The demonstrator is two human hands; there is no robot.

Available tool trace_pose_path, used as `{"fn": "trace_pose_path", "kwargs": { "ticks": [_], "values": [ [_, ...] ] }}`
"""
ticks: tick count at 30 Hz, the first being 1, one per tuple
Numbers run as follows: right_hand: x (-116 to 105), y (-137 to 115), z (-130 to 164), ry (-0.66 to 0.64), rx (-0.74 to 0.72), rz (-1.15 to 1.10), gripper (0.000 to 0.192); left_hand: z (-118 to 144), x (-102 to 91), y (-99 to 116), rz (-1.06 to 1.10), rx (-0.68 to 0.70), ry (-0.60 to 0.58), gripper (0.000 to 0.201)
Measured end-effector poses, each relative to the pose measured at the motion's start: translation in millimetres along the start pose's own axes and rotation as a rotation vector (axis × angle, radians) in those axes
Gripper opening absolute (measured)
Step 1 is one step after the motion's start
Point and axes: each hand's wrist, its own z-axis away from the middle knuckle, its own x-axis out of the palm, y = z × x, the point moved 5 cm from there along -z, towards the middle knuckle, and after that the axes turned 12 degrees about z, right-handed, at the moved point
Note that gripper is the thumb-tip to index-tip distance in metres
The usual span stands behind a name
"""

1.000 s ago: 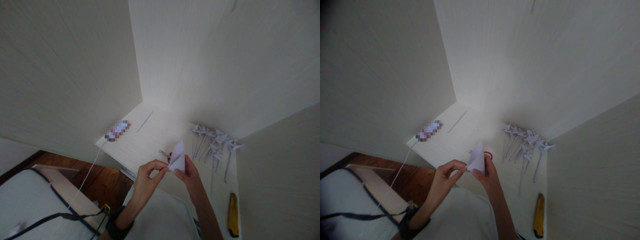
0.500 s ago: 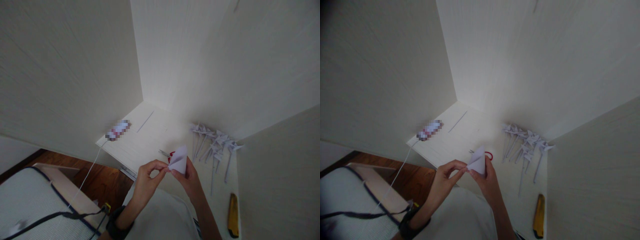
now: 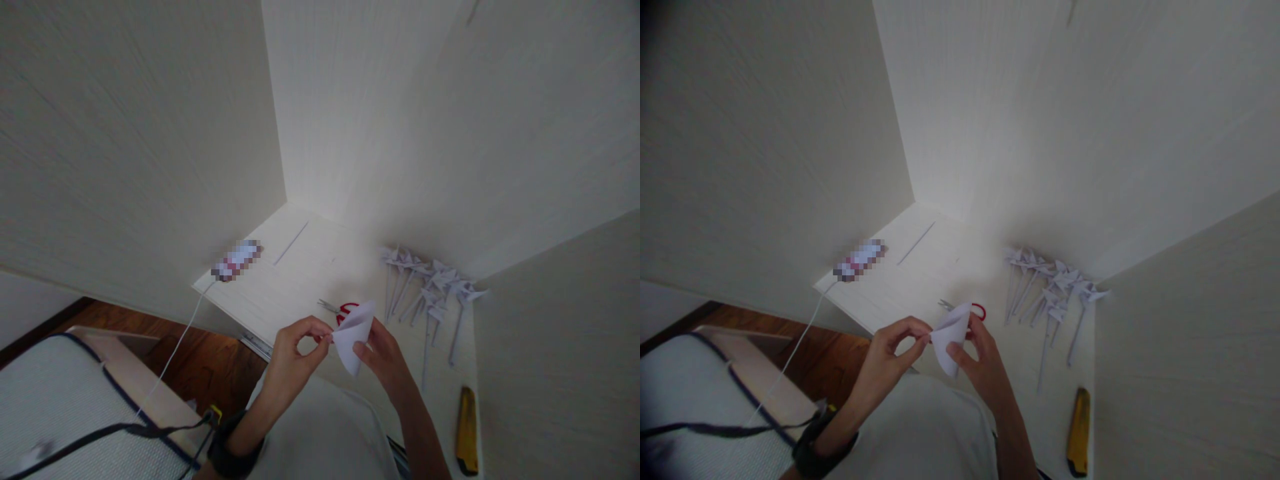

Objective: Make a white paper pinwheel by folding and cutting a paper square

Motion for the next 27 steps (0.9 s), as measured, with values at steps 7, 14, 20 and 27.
{"fn": "trace_pose_path", "kwargs": {
  "ticks": [7,14,20,27],
  "values": [
    [0,-5,3,0.06,0.089,0.037,0.024,3,6.1,0,0.053,-0.019,-0.027,0.01],
    [3,-11,7,0.191,0.166,-0.005,0.021,3,8.9,-5,0.268,-0.156,-0.055,0.01],
    [2,-13,8,0.254,0.182,-0.047,0.024,3,9.7,-7,0.36,-0.224,-0.036,0.005],
    [3,-4,6,0.264,0.187,-0.079,0.028,2,9.4,-4,0.295,-0.125,-0.014,0.004]
  ]
}}
